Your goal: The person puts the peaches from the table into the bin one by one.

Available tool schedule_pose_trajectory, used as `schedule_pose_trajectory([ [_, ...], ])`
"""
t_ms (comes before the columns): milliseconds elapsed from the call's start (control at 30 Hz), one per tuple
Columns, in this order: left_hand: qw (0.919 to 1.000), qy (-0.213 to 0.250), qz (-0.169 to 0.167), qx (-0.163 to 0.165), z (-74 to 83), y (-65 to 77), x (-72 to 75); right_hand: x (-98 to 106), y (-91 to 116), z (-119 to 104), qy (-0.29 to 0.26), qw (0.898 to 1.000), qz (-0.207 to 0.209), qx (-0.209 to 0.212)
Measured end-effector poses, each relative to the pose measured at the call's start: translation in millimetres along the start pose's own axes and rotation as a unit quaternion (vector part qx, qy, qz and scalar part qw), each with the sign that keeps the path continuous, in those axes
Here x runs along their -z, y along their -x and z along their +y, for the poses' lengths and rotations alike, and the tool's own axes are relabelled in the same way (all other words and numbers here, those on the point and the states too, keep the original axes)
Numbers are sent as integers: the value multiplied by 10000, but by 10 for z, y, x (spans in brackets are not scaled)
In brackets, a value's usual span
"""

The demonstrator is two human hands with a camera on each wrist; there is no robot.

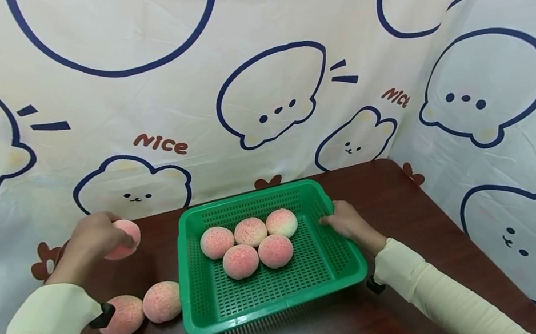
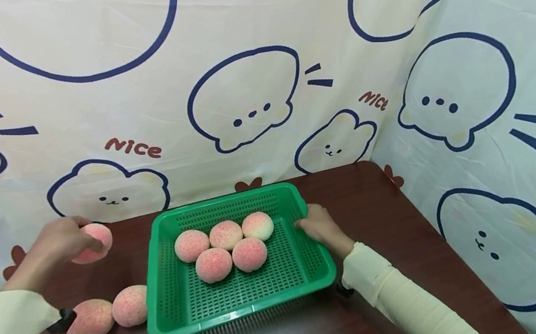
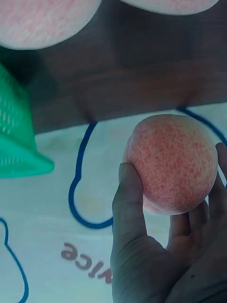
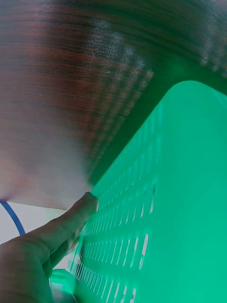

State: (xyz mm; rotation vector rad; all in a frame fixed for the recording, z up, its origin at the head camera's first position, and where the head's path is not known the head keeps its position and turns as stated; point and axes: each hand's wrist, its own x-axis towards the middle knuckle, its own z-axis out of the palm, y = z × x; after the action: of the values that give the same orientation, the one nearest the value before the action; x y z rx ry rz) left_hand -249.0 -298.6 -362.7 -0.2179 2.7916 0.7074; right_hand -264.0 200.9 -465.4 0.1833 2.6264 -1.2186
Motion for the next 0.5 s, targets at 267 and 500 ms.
schedule_pose_trajectory([
  [267, 9988, 290, 119, -385, 207, 98, 52, 5, 9, -10, 42, 10000, -12, -16],
  [500, 9970, 189, 98, -746, 389, 215, 87, 0, 29, -14, 128, 9999, 6, -6],
])
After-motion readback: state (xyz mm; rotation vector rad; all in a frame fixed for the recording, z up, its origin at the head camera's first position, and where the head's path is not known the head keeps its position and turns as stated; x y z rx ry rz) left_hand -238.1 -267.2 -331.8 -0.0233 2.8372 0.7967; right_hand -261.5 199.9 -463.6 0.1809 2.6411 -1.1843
